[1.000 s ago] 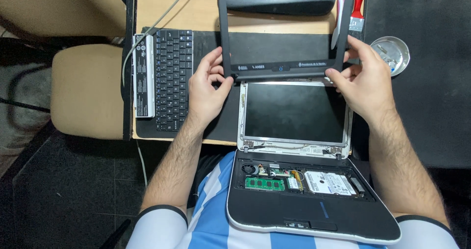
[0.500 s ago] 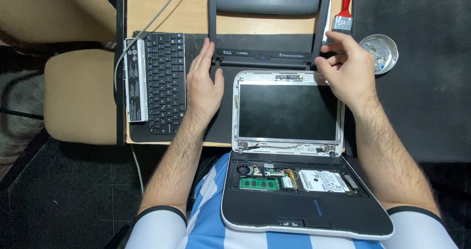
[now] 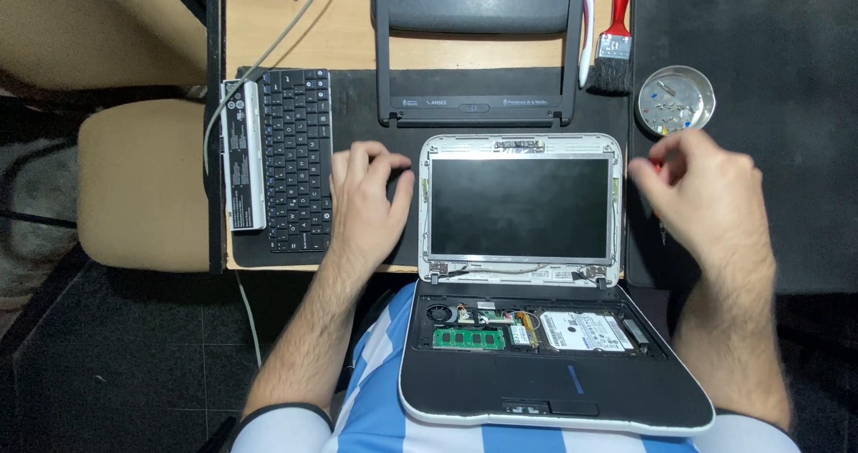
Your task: Removing the screen bezel from a laptop using a screwdriver and manual prying.
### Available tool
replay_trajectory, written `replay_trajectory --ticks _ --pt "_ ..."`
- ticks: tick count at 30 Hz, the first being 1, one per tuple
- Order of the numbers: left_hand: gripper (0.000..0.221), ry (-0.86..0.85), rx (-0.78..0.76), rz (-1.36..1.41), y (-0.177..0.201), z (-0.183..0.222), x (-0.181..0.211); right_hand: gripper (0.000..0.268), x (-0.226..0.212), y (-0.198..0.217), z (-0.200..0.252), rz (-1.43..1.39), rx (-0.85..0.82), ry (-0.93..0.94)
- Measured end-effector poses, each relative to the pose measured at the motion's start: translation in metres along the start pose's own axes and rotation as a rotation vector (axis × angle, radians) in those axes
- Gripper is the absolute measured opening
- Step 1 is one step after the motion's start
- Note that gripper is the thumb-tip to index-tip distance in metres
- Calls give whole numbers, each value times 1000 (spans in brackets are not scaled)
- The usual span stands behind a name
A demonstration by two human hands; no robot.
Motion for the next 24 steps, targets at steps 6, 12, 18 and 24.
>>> replay_trajectory --ticks 6,12,18,24 --pt "35 10 -91 5 -6 29 16 48 21 -10 19 -29 -41 -62" --pt "44 53 -134 140 -9 33 9 61 48 -17 10 -10 -31 -99" --pt "52 181 -214 332 -14 36 7 26 57 -29 24 -318 -121 92" --pt "81 168 -104 591 -25 53 35 46 29 -39 53 -910 -300 110"
Point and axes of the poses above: each hand's wrist, its own z-axis away from the middle knuckle, its own y-axis out of the back of the hand, x = y × z, the point moved 4 cm from there along -z, towards the middle knuckle, and after that the axes turned 11 degrees about -y, right-handed, at the moved point
